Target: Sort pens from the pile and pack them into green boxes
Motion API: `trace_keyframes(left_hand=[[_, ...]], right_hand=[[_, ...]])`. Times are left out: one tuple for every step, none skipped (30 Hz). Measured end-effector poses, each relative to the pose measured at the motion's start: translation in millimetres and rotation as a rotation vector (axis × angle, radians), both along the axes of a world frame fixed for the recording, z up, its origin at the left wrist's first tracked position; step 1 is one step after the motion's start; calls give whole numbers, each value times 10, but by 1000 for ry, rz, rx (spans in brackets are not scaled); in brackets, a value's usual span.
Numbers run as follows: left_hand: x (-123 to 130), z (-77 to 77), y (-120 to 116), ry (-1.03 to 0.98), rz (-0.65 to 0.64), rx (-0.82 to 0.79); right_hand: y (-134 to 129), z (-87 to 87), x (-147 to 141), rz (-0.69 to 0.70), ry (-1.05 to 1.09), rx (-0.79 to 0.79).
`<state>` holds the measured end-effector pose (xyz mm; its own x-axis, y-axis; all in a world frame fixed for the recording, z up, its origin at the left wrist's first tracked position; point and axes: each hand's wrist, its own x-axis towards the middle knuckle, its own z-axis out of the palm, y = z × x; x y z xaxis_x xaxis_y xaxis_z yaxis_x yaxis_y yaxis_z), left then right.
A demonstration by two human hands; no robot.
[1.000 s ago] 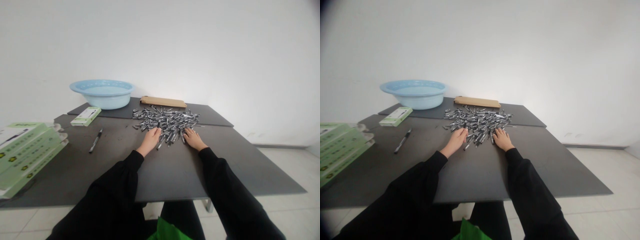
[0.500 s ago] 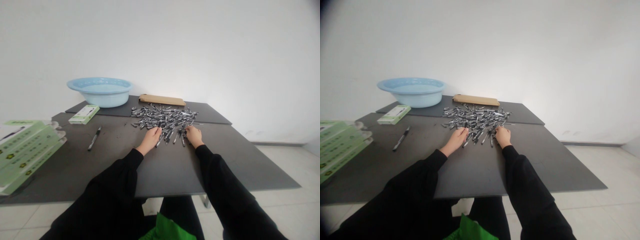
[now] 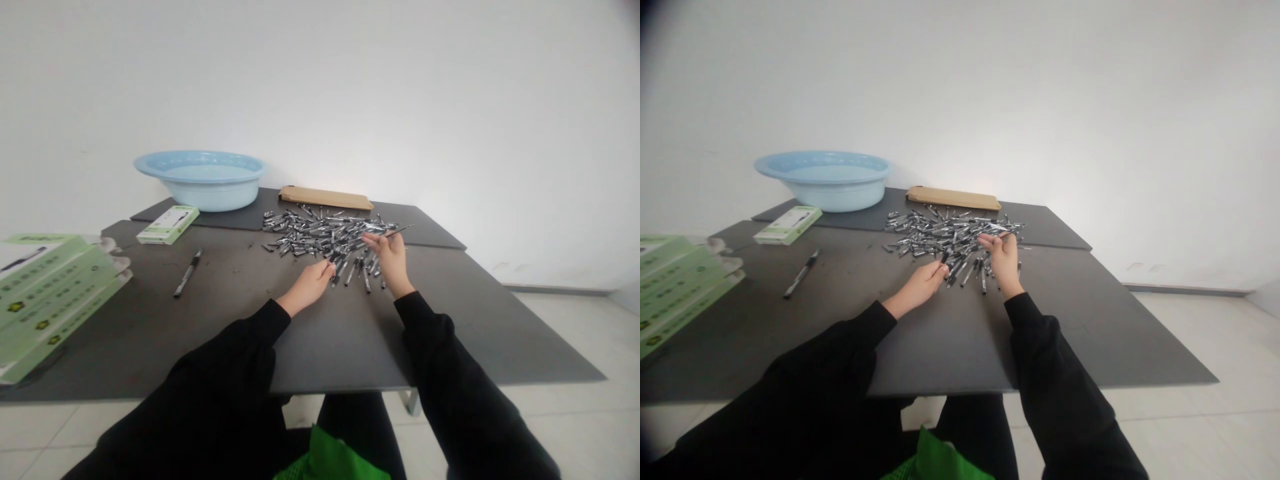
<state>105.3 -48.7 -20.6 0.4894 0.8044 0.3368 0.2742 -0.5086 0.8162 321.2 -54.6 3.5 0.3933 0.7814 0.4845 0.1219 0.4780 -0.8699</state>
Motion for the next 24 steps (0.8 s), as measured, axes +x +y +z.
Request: trace_keyframes(left_hand=[[6, -3, -6, 1, -19, 15], [9, -7, -8, 3, -34, 30], [11, -11, -7, 7, -45, 44], [10, -14, -3, 12, -51, 54], [8, -16, 1, 17, -51, 58], [4, -16, 6, 18, -46, 56], [1, -14, 9, 16, -40, 48], [-2, -10, 11, 11, -34, 39], [-5, -5, 11, 5, -28, 32], [-7, 2, 10, 4, -26, 29], [-10, 10, 7, 5, -27, 31], [-12, 18, 5, 9, -29, 39], [-16, 27, 3, 13, -32, 49], [-20, 35, 1, 18, -34, 61], [-24, 43, 0, 22, -34, 72], [-28, 50, 0, 26, -34, 83], [-31, 54, -1, 32, -33, 91], [-34, 57, -1, 39, -33, 97], [-34, 57, -1, 47, -34, 99], [-34, 55, -2, 55, -37, 100], [-32, 52, -3, 61, -41, 98], [-29, 48, -5, 64, -44, 97], [-25, 44, -6, 62, -45, 97], [-22, 40, -7, 59, -47, 97]], right_hand=[[-24, 32, -81, 89, 62, 40], [-55, 64, -155, 166, 105, 60], [-90, 97, -221, 233, 134, 62], [-127, 129, -275, 289, 154, 52], [-165, 158, -319, 333, 169, 37], [-199, 183, -354, 366, 178, 20], [-229, 204, -380, 389, 182, 6], [-254, 219, -399, 405, 181, -4], [-273, 230, -414, 415, 179, -8], [-286, 237, -425, 421, 174, -7], [-295, 241, -435, 426, 169, -5], [-301, 243, -442, 428, 165, -1], [-304, 244, -449, 428, 161, 3], [-306, 244, -455, 424, 158, 7], [-307, 245, -459, 417, 157, 12], [-307, 245, -462, 409, 158, 18], [-308, 247, -463, 400, 161, 25], [-309, 249, -464, 391, 167, 33], [-310, 252, -464, 383, 173, 42], [-312, 256, -464, 379, 180, 48], [-315, 260, -464, 378, 185, 51], [-318, 264, -465, 379, 189, 50], [-321, 268, -467, 380, 188, 45], [-325, 269, -469, 382, 185, 37]])
